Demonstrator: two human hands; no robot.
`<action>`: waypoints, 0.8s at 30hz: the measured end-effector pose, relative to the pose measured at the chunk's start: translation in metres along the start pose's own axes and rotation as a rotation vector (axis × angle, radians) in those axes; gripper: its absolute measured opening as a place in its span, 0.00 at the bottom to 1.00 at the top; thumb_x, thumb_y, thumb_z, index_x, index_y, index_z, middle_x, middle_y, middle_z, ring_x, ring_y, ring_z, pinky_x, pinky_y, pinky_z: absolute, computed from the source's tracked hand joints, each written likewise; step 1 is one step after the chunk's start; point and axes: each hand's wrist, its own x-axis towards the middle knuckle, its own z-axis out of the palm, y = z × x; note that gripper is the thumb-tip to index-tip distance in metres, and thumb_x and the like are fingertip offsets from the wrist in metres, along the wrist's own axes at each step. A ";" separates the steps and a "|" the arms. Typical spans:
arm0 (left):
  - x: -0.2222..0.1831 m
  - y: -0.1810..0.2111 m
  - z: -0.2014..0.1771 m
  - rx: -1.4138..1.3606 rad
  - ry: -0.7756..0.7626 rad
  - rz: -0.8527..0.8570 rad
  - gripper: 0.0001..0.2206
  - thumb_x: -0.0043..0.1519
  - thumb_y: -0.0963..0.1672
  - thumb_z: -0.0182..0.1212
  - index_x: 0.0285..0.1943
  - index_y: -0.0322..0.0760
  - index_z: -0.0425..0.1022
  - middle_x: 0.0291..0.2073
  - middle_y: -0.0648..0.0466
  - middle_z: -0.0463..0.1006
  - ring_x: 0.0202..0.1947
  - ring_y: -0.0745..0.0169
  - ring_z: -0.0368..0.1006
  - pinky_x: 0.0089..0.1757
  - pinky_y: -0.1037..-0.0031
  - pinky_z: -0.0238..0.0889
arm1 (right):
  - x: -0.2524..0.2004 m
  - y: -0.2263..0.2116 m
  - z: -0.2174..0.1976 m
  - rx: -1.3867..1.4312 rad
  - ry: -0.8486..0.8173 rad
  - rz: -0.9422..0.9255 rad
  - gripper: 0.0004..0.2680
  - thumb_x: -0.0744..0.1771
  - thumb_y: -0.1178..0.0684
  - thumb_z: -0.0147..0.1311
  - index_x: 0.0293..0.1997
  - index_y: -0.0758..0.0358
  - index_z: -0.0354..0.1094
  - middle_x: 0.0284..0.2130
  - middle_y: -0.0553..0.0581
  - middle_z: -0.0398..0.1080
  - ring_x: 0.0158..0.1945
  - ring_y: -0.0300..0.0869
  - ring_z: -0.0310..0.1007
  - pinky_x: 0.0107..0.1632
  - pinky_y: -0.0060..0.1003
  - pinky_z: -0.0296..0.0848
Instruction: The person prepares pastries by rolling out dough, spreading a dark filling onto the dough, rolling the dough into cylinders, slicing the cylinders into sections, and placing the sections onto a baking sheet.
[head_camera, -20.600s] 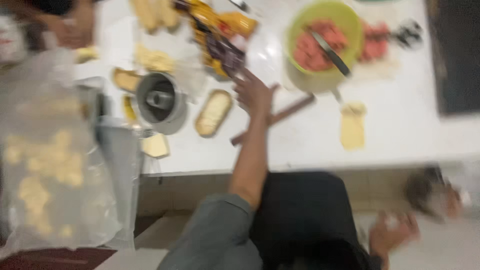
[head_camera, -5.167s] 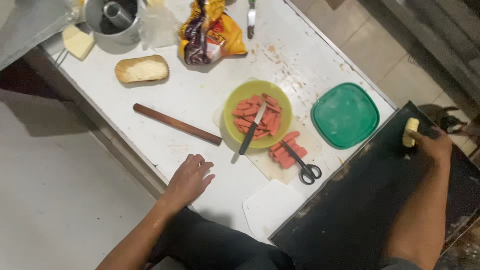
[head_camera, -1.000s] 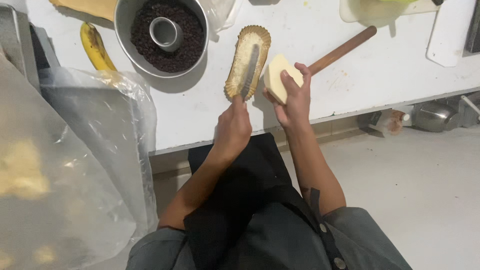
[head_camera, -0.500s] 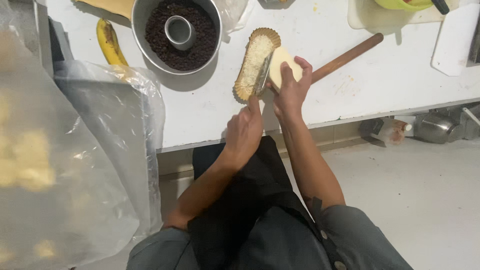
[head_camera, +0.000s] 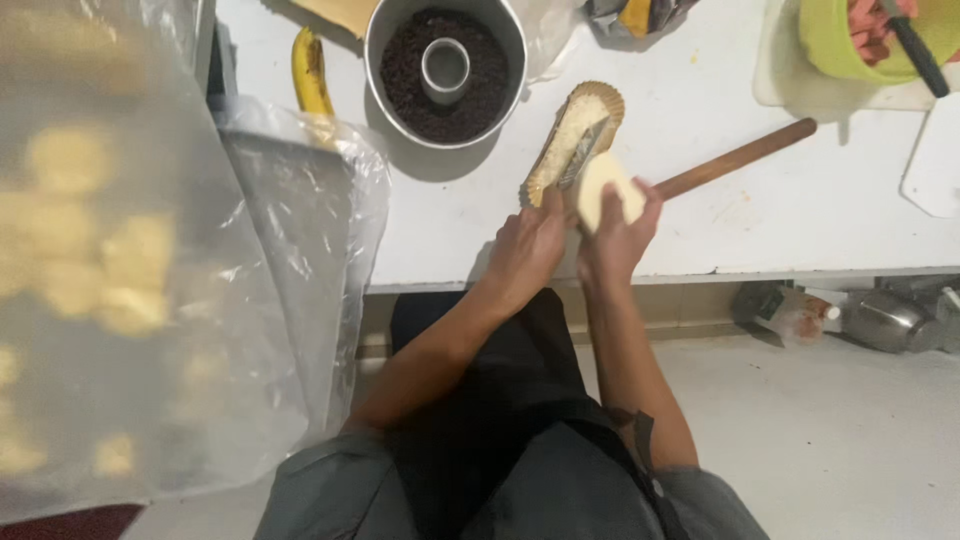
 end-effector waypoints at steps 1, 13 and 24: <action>0.003 -0.004 0.005 -0.003 -0.019 0.002 0.04 0.66 0.37 0.44 0.47 0.30 0.64 0.21 0.39 0.77 0.25 0.30 0.80 0.28 0.47 0.73 | -0.013 -0.008 0.000 0.011 -0.014 0.032 0.16 0.68 0.55 0.62 0.61 0.55 0.60 0.45 0.65 0.70 0.39 0.51 0.79 0.29 0.39 0.83; -0.006 0.007 -0.015 -0.047 -0.099 -0.023 0.05 0.68 0.38 0.43 0.46 0.28 0.64 0.22 0.34 0.77 0.26 0.24 0.80 0.27 0.43 0.71 | -0.029 -0.026 0.004 0.001 -0.040 0.012 0.15 0.68 0.60 0.57 0.60 0.62 0.58 0.40 0.64 0.69 0.33 0.47 0.77 0.22 0.29 0.80; -0.003 0.012 -0.038 -0.054 -0.108 -0.058 0.07 0.68 0.37 0.39 0.45 0.27 0.65 0.25 0.31 0.77 0.27 0.25 0.80 0.28 0.42 0.71 | -0.030 -0.018 0.006 0.070 -0.060 0.017 0.17 0.68 0.59 0.60 0.62 0.65 0.57 0.41 0.63 0.68 0.35 0.49 0.79 0.27 0.37 0.83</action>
